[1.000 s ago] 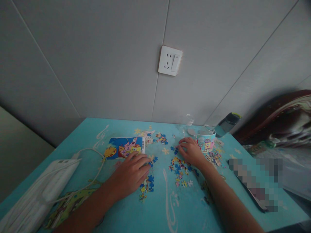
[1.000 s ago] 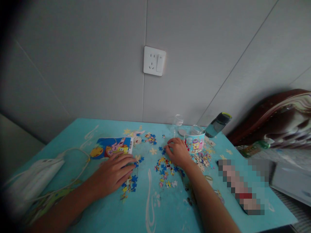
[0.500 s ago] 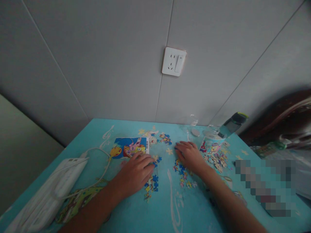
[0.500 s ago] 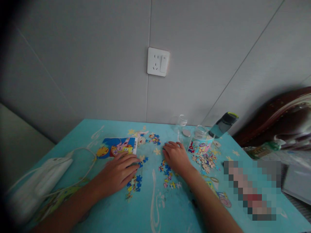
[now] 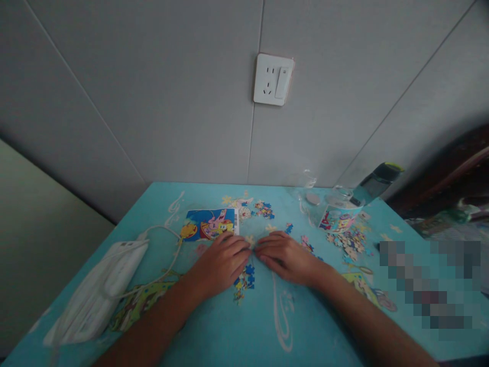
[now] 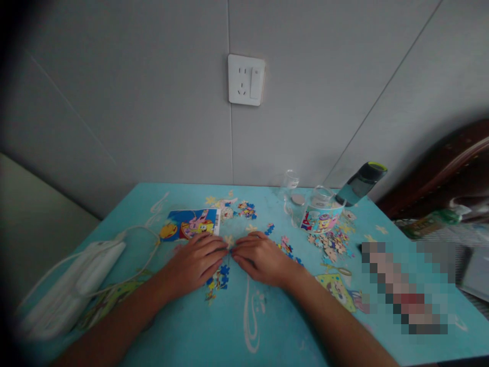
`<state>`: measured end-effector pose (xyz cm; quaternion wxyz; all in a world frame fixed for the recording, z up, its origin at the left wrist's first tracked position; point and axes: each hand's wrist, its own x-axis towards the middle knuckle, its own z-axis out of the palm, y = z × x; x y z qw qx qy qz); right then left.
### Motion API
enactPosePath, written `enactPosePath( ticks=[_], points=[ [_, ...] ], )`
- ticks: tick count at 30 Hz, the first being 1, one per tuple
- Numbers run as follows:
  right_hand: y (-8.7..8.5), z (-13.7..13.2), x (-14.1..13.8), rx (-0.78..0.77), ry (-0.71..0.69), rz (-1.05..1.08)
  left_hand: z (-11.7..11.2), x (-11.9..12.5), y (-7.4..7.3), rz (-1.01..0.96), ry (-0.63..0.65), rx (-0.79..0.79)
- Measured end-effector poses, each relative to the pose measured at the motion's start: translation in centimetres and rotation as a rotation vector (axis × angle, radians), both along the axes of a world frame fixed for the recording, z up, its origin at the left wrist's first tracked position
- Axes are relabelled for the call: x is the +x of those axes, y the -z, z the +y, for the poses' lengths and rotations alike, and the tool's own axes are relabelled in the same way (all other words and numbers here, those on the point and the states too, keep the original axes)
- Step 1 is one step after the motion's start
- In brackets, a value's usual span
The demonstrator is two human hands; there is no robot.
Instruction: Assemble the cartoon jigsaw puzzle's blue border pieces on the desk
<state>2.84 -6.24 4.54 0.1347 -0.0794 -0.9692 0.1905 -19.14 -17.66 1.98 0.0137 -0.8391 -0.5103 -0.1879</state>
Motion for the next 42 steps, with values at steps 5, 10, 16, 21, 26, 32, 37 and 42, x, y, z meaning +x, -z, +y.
enactPosePath(
  ticks=[5,10,16,21,26,32,37,42],
  points=[
    [0.9,1.8,0.1,-0.035,0.123,0.125,-0.1,0.1,0.2,0.000,0.029,-0.006],
    [2.6,4.6,0.0,0.146,0.461,0.101,-0.2,0.2,0.2,-0.016,0.043,-0.017],
    [2.8,4.5,0.2,0.287,0.573,-0.051,-0.2,0.1,0.2,-0.002,0.042,-0.022],
    [2.4,4.0,1.5,0.242,0.509,-0.067,-0.2,0.1,0.0,-0.012,0.029,-0.011],
    [2.6,4.6,1.6,0.226,0.490,-0.048,-0.1,0.9,0.1,-0.041,0.063,-0.011],
    [2.2,4.9,0.8,0.233,0.491,-0.058,0.2,1.9,0.5,-0.069,0.098,-0.075],
    [2.2,5.0,0.9,0.261,0.499,-0.039,0.2,1.8,0.4,-0.072,0.100,-0.074],
    [2.4,4.7,0.9,0.209,0.515,0.048,0.1,1.7,0.4,-0.061,0.090,-0.051]
  ],
)
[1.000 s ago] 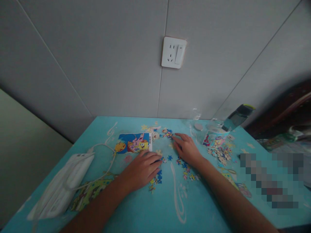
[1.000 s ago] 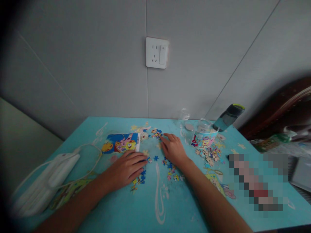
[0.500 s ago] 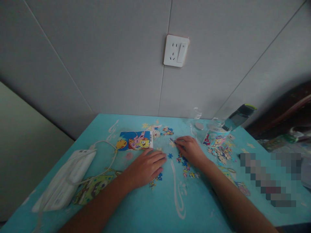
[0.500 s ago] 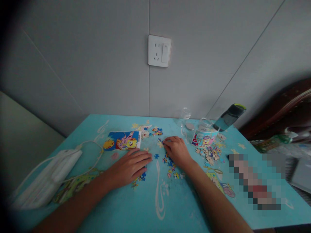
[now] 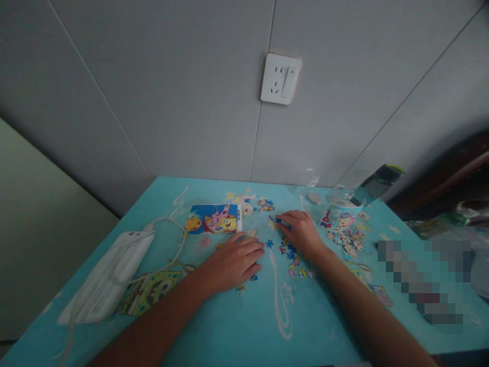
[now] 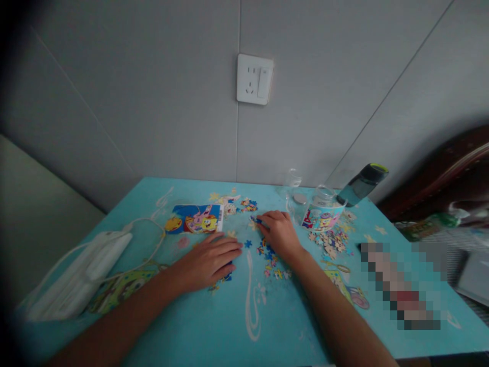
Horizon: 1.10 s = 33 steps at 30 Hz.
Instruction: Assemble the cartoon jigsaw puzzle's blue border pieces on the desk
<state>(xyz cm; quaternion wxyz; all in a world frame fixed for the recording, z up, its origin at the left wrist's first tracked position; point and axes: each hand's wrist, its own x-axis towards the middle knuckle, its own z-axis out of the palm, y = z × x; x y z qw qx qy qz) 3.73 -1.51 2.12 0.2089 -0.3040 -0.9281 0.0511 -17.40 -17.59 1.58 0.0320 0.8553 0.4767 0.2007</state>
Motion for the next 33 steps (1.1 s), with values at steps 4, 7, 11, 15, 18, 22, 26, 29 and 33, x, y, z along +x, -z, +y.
enactPosePath(
  ticks=[4,7,11,15,18,22,26,29,33],
  points=[
    [0.0,-1.4,-0.8,-0.109,-0.189,0.044,-0.2,0.1,0.0,0.025,0.000,0.011],
    [-0.1,-1.6,-0.9,-0.130,-0.268,0.033,-0.3,0.0,-0.1,0.028,0.001,0.015],
    [-0.1,0.2,0.4,-0.101,-0.156,0.035,-0.3,-0.5,-0.3,0.020,-0.002,0.032],
    [0.4,1.8,1.6,-0.084,-0.051,-0.009,-0.2,-0.2,-0.3,0.036,-0.008,0.029],
    [0.8,1.9,1.6,-0.087,-0.034,-0.055,-0.2,0.6,-0.1,0.045,-0.010,0.012],
    [0.7,1.1,1.2,-0.066,-0.023,-0.064,-0.5,1.3,0.2,0.040,-0.014,-0.019],
    [0.6,0.6,1.0,-0.058,-0.012,-0.065,-0.6,1.1,0.1,0.038,-0.013,-0.017],
    [0.7,0.5,0.8,-0.053,0.019,-0.059,-0.5,0.9,-0.1,0.034,-0.010,-0.015],
    [0.4,-0.1,0.1,-0.019,0.079,-0.082,-0.3,0.9,-0.2,0.033,-0.048,-0.014]
  ],
)
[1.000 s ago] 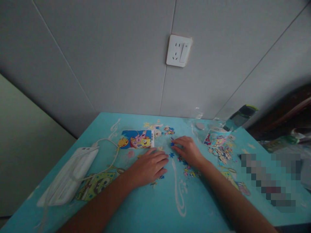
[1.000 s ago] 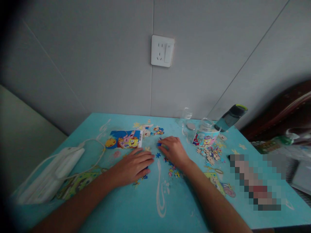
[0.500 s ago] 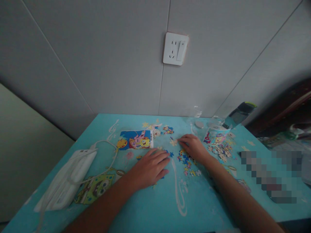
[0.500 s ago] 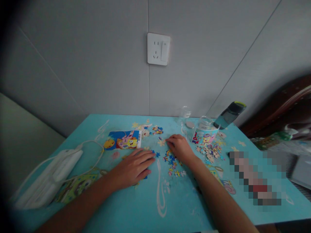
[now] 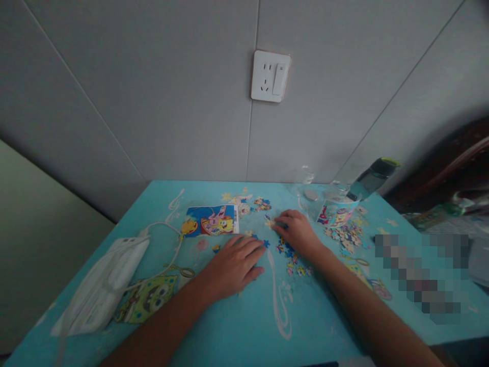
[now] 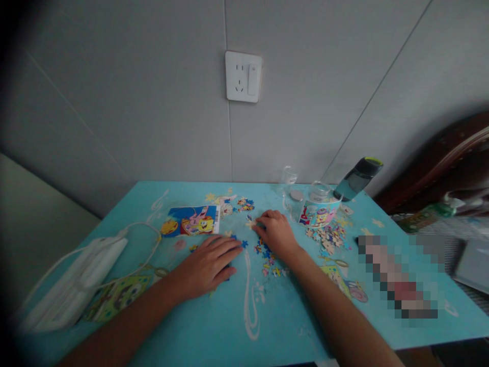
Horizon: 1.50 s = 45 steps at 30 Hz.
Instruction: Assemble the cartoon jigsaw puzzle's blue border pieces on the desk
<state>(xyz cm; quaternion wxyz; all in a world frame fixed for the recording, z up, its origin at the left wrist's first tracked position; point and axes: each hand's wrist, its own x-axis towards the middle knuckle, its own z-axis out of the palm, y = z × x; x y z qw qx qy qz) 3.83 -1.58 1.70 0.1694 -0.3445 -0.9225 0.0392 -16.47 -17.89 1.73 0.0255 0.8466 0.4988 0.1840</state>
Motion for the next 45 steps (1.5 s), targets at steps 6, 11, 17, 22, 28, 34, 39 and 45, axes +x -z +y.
enactPosePath(
  ticks=[6,11,17,22,28,34,39,45],
  points=[
    [-1.1,-1.1,-0.5,0.157,-0.016,-0.147,0.0,-0.8,-0.2,-0.025,-0.009,-0.004],
    [-1.5,-1.2,-0.9,0.195,0.024,-0.113,-0.1,-2.1,-0.3,-0.075,0.044,0.010],
    [-0.5,-2.1,-1.9,-0.136,-0.147,0.105,0.3,-2.7,-0.1,-0.095,0.027,0.009],
    [-0.7,-1.7,-1.5,-0.084,-0.077,0.078,0.4,-2.7,0.2,-0.082,0.028,-0.013],
    [-2.0,-2.1,-0.1,-0.091,-0.264,0.029,0.3,-2.7,0.1,-0.079,0.040,-0.022],
    [-3.3,-2.6,2.0,-0.077,-0.365,-0.110,0.3,-2.8,0.2,-0.072,0.046,-0.025],
    [-3.1,-2.1,2.1,0.038,-0.186,-0.153,0.3,-2.8,0.2,-0.063,0.054,-0.001],
    [-2.0,-4.0,-0.4,-0.002,-0.260,-0.054,0.3,-2.6,0.1,-0.030,0.058,-0.010]
  ],
)
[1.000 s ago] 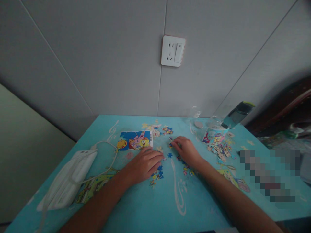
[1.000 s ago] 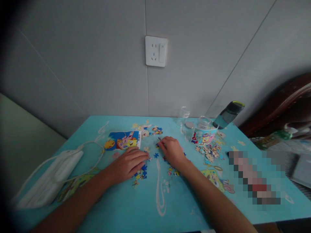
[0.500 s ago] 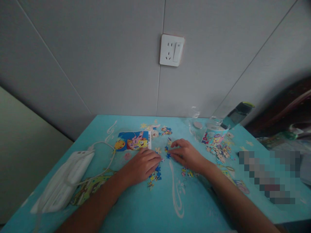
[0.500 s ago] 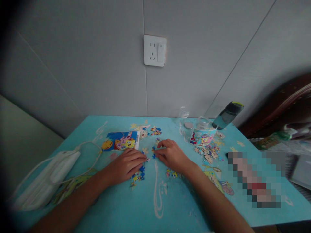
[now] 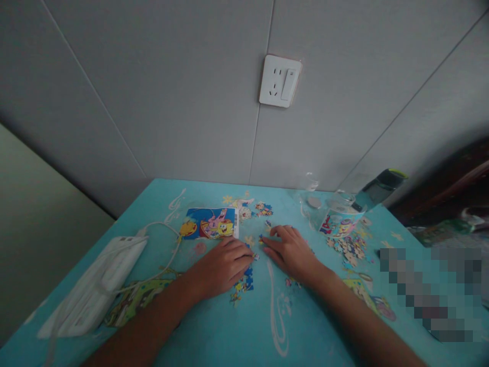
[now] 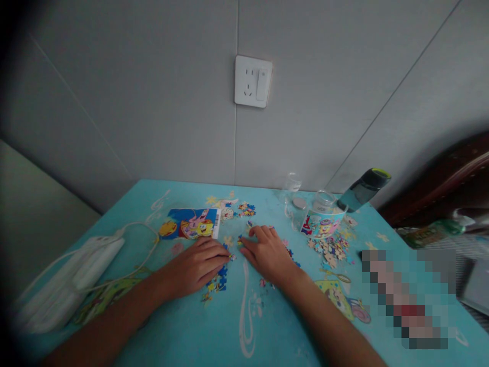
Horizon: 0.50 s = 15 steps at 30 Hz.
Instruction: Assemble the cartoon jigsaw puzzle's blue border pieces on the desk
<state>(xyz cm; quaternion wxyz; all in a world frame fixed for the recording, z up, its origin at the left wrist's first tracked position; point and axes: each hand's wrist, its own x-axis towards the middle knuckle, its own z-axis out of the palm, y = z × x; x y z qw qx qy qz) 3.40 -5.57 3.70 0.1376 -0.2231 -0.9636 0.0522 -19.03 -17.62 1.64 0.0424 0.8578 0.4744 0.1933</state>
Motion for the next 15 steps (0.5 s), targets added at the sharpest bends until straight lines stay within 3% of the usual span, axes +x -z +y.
enactPosePath(
  ticks=[4,11,15],
  points=[
    [-0.1,-1.0,-1.0,-0.053,-0.052,0.026,0.0,0.1,0.0,0.007,-0.002,0.007],
    [1.0,1.0,-1.4,0.010,0.196,0.051,-0.2,0.2,0.0,0.002,-0.008,0.002],
    [1.2,1.4,-1.6,0.009,0.169,0.053,-0.2,0.2,-0.1,0.000,-0.020,0.004]
  ],
)
